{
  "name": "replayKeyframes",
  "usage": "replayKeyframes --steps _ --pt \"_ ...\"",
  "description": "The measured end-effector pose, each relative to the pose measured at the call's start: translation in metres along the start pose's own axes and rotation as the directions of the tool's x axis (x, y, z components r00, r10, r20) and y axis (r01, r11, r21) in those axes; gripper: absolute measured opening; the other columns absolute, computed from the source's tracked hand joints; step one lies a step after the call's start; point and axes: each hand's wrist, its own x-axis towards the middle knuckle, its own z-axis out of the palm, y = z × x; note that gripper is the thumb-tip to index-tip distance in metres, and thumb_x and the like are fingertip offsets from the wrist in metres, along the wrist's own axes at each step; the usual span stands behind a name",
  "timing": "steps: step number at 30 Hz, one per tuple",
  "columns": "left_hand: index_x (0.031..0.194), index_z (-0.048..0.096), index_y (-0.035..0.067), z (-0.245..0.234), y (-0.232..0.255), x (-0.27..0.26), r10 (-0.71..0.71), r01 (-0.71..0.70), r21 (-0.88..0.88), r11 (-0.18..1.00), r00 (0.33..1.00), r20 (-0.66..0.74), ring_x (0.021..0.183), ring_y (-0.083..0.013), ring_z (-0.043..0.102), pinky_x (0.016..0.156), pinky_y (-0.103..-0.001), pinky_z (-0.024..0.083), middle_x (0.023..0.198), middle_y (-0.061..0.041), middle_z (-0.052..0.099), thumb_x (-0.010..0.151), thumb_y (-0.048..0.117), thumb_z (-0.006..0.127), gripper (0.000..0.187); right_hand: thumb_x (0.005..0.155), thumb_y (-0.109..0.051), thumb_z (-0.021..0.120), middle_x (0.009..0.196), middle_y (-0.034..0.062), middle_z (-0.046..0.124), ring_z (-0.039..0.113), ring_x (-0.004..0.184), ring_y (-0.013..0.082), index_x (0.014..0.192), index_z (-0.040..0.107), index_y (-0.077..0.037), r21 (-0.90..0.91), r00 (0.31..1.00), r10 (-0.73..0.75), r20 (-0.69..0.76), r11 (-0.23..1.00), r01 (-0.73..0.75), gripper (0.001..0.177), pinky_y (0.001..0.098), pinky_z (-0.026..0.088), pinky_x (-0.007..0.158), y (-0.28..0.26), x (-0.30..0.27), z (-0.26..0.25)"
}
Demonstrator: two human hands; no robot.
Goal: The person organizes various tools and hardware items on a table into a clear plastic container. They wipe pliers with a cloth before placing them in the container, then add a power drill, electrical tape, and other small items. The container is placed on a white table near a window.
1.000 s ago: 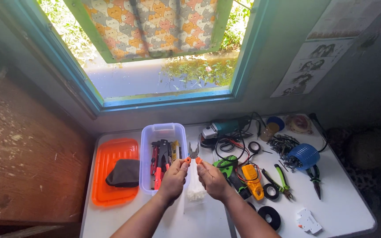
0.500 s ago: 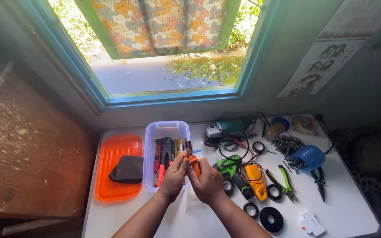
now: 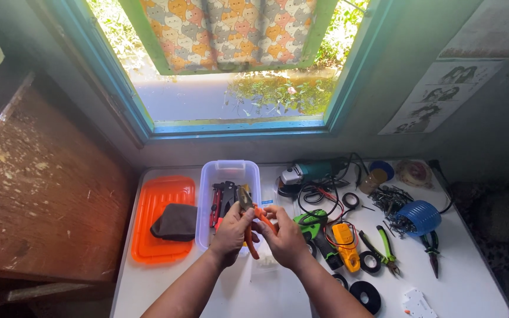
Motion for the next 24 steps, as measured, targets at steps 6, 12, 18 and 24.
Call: replayKeyframes --steps 6,12,18,24 --pt "0.124 0.064 -0.003 -0.003 0.016 -0.008 -0.139 0.145 -0.221 0.964 0.989 0.045 0.076 -0.0247 0.066 0.062 -0.038 0.057 0.091 -0.017 0.067 0.1 0.016 0.042 0.038 0.1 -0.031 0.049 0.101 0.0033 0.077 0.072 0.084 0.0197 0.132 0.062 -0.015 0.009 0.992 -0.124 -0.019 0.992 0.124 0.038 0.0325 0.053 0.076 0.011 0.0 0.001" --pt "0.135 0.067 0.003 -0.009 0.024 -0.009 -0.233 0.225 -0.197 0.954 0.972 -0.02 0.073 -0.0302 0.07 0.077 -0.047 0.061 0.087 -0.01 0.066 0.101 0.012 0.053 0.038 0.103 -0.028 0.043 0.074 0.0027 0.062 0.056 0.058 0.0139 0.136 0.06 -0.012 0.091 0.996 -0.067 0.056 0.994 0.062 0.041 0.0303 0.05 0.055 0.007 -0.004 -0.001" --pt "0.134 0.068 0.003 -0.014 0.026 -0.012 -0.188 0.197 -0.114 0.974 0.978 0.088 0.077 -0.0287 0.075 0.061 -0.036 0.06 0.097 -0.013 0.073 0.102 0.013 0.055 0.037 0.104 -0.034 0.041 0.077 0.0007 0.064 0.058 0.06 0.0138 0.138 0.059 -0.014 0.091 0.996 -0.055 0.07 0.995 0.049 0.044 0.0294 0.052 0.059 0.017 -0.004 0.003" --pt "0.128 0.066 0.001 -0.019 0.026 -0.012 -0.187 0.211 -0.14 0.967 0.968 0.168 0.091 -0.0364 0.077 0.066 -0.038 0.06 0.099 -0.016 0.075 0.101 0.014 0.056 0.032 0.104 -0.034 0.042 0.081 0.0024 0.064 0.056 0.063 0.0129 0.139 0.059 -0.012 0.177 0.994 -0.055 0.091 0.983 0.038 0.045 0.0281 0.05 0.058 0.02 -0.003 0.005"
